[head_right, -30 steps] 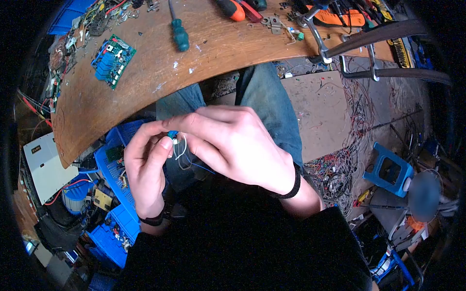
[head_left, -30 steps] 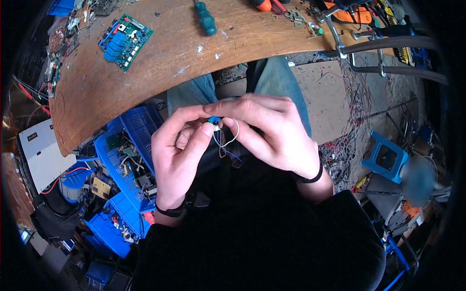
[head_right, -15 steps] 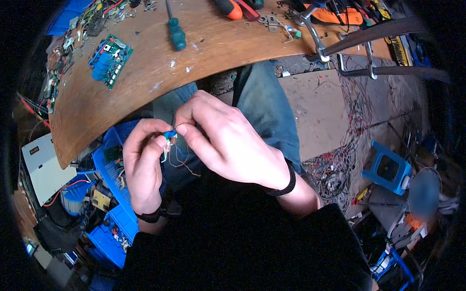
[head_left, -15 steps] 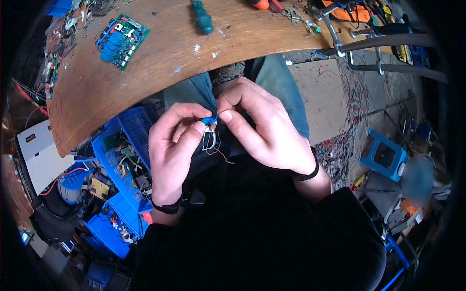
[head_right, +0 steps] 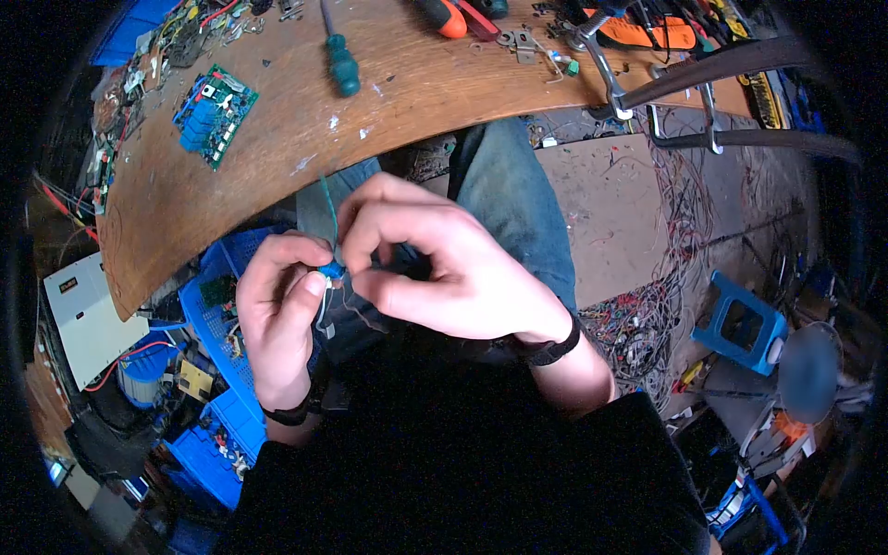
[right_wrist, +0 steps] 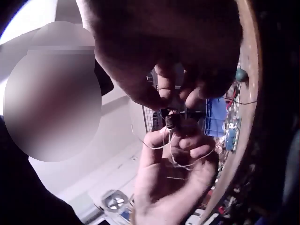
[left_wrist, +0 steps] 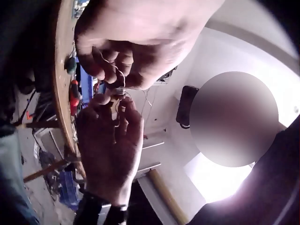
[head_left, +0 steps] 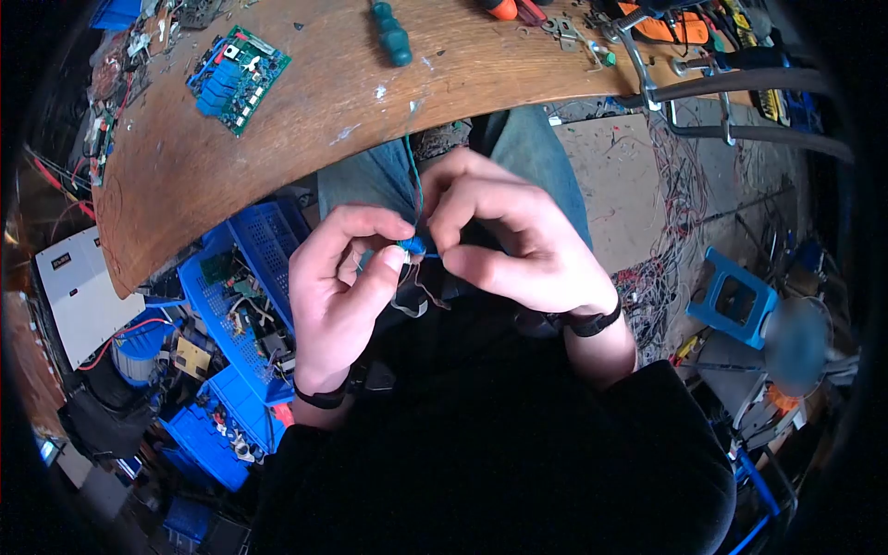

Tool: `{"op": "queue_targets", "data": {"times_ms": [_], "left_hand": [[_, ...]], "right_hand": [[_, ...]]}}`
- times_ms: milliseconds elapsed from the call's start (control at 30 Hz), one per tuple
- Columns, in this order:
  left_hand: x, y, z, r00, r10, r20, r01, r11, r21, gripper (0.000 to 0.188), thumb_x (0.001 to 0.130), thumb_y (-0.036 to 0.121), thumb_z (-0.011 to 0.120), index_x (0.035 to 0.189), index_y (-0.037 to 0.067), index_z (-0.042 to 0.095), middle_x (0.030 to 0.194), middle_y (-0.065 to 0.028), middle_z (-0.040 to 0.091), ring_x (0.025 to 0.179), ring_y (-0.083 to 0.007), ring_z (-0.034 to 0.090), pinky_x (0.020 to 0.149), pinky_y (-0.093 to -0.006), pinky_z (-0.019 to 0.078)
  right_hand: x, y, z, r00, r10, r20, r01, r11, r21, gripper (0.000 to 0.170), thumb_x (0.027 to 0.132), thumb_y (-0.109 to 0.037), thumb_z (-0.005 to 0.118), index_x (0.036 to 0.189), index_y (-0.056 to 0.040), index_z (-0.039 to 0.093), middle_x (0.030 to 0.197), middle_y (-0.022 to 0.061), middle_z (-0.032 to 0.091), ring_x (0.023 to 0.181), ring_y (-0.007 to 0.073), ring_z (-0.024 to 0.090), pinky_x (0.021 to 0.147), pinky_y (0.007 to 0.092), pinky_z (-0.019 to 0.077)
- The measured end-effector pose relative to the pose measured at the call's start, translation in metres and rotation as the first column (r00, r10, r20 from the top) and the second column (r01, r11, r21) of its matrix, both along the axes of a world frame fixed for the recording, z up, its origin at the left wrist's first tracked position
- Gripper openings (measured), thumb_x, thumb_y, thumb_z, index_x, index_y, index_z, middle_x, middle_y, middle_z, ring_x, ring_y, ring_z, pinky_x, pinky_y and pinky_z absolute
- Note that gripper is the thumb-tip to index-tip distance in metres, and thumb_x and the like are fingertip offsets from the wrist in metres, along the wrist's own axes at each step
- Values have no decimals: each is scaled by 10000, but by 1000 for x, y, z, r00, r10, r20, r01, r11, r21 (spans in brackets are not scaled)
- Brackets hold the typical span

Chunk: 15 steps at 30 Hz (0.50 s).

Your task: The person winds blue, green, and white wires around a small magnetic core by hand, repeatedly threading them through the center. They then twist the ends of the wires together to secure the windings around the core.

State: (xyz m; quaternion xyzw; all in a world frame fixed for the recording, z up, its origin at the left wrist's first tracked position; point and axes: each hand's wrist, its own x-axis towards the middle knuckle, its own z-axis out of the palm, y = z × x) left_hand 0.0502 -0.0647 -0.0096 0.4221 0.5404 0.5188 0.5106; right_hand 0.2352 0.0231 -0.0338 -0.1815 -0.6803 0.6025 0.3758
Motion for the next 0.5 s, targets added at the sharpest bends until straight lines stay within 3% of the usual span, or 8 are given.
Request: {"op": "queue_targets", "data": {"times_ms": [67,133,267,400,467,500], "left_hand": [[4,-1,-1,993,67,100,-70,997,27,184,885,-97,604,1044,-5,625,902,0,622,791,-59,577,730,-210,471],[1,-2,-4,998,61,26,-62,997,43,209,862,-106,619,1043,-2,617,929,-23,637,803,-78,587,751,-231,483],[2,0,-11,956,7,-293,63,971,229,196,831,-93,650,1003,-2,625,942,-64,667,775,-116,609,731,-263,498],[1,3,-11,932,48,-359,53,963,265,177,826,-66,650,990,-2,634,924,-67,667,753,-122,605,707,-274,491],[-4,1,-9,928,69,-366,40,959,281,170,827,-57,647,988,-5,635,917,-70,666,753,-122,603,706,-276,488],[-8,-1,-6,946,123,-301,-49,969,242,155,852,-43,631,1002,-6,624,948,-73,647,795,-119,592,743,-265,485]], "right_hand": [[-2,-2,-3,988,128,-84,-134,988,-73,169,792,-66,748,819,-25,587,1049,119,578,1022,244,575,874,351,452],[-1,-1,0,988,136,-67,-141,987,-76,235,791,-87,769,769,-35,541,1065,128,565,1046,249,553,882,358,440],[0,0,-5,996,75,-49,-79,994,-76,310,786,-83,786,727,-53,484,1032,116,553,977,211,533,845,321,430],[4,1,-5,993,117,-33,-121,974,-190,396,814,-34,758,670,-75,391,988,89,522,879,166,510,806,284,426],[5,1,-11,931,72,-357,-239,860,-451,406,823,-15,752,660,-96,389,990,85,531,899,166,531,831,289,452],[9,2,-9,892,-20,-452,-277,766,-581,373,868,-39,722,669,-104,413,1009,100,546,938,162,550,872,304,475]]}}
